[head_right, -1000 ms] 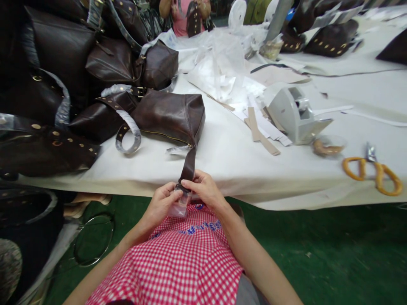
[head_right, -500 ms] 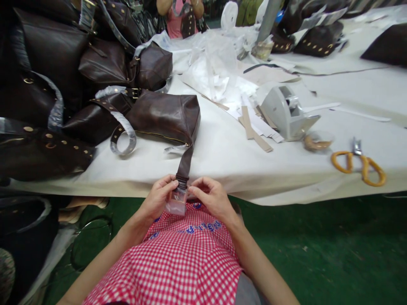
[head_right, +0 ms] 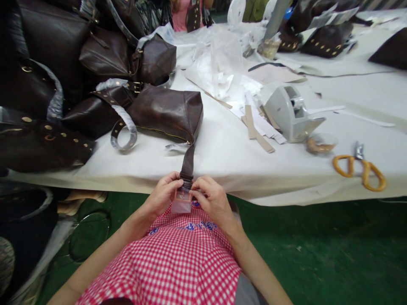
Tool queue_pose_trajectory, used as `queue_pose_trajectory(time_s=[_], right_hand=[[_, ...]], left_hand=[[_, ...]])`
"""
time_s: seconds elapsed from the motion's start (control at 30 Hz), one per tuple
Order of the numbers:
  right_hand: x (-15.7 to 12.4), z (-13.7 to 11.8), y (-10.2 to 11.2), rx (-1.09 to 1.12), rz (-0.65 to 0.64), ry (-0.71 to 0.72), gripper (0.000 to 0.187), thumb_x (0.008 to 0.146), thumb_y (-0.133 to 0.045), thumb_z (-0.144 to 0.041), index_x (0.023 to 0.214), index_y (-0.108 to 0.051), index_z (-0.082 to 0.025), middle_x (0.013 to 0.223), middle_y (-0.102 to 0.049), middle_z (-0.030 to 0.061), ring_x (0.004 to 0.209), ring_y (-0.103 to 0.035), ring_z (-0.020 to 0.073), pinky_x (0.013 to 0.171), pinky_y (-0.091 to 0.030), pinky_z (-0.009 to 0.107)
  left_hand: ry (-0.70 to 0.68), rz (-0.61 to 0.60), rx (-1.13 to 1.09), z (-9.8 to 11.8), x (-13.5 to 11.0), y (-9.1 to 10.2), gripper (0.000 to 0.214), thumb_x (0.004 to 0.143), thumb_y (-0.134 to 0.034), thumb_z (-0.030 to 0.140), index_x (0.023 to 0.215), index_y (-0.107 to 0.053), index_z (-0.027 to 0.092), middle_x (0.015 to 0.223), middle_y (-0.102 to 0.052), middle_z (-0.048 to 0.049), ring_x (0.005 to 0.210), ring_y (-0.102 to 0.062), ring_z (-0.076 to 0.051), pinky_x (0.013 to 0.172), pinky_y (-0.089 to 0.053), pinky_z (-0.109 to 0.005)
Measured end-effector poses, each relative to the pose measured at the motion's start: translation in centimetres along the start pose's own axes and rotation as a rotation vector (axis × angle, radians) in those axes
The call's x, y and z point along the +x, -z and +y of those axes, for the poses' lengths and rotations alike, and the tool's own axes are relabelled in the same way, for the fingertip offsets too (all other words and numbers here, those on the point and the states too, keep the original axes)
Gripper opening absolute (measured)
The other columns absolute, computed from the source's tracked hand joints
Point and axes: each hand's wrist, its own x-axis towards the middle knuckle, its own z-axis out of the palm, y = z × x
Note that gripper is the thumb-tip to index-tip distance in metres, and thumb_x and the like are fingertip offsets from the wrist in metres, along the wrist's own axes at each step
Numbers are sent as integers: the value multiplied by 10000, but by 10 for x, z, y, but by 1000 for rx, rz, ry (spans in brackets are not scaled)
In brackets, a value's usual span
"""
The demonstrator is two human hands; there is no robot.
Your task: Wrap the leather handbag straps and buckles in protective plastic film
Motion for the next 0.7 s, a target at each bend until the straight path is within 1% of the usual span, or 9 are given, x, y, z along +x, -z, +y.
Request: queue_pose_trajectory(time_s=[0.1, 0.2, 0.37, 0.5, 0.6, 0.7], right_hand=[[1, 5, 0, -69, -41, 118, 122, 912, -518, -167, 837, -588, -232, 925, -606, 60, 863, -595, 197, 754, -493, 311], [1, 9, -1, -96, -6, 184, 125, 910, -505, -149, 837, -569, -228, 946, -610, 67, 880, -603, 195, 779, -501, 309], [-1, 10, -5, -149, 47, 229, 168, 915, -486, -155, 850, -622, -231, 997, -642, 81, 909, -617, 205, 806, -516, 327], [-2, 12, -8, -244, 131, 269, 176, 915, -512, -154, 890, -665, -237, 1023, -657, 91, 933, -624, 223, 824, -521, 356], [-3, 14, -9, -241, 149, 271, 142, 909, -563, -169, 996, -651, -239, 1048, -632, 97, 953, -627, 223, 841, -538, 363], [-4, 16, -9, -232, 133, 283, 199, 899, -608, -199, 1089, -640, -244, 1075, -600, 98, 973, -630, 224, 846, -553, 363]], left_hand=[[16, -7, -16, 0, 1, 0, 204, 684, -688, 263, 798, -550, 166, 710, -587, 32, 603, -527, -91, 605, -442, -225], [27, -10, -40, 1, 0, -1, 207, 677, -692, 258, 784, -542, 163, 701, -575, 35, 592, -510, -83, 597, -429, -218], [20, 0, -43, 0, 0, -4, 188, 678, -680, 242, 773, -538, 163, 678, -543, 42, 590, -494, -78, 586, -410, -211], [1, 7, -25, -1, 1, -5, 192, 680, -677, 247, 750, -517, 169, 669, -529, 47, 586, -489, -76, 574, -402, -205], [5, 10, -31, -1, 1, -6, 212, 682, -687, 260, 757, -510, 172, 671, -531, 48, 586, -494, -75, 564, -401, -198], [5, 5, -39, -1, 0, -6, 220, 683, -690, 268, 763, -510, 171, 664, -525, 54, 564, -481, -67, 543, -398, -188]])
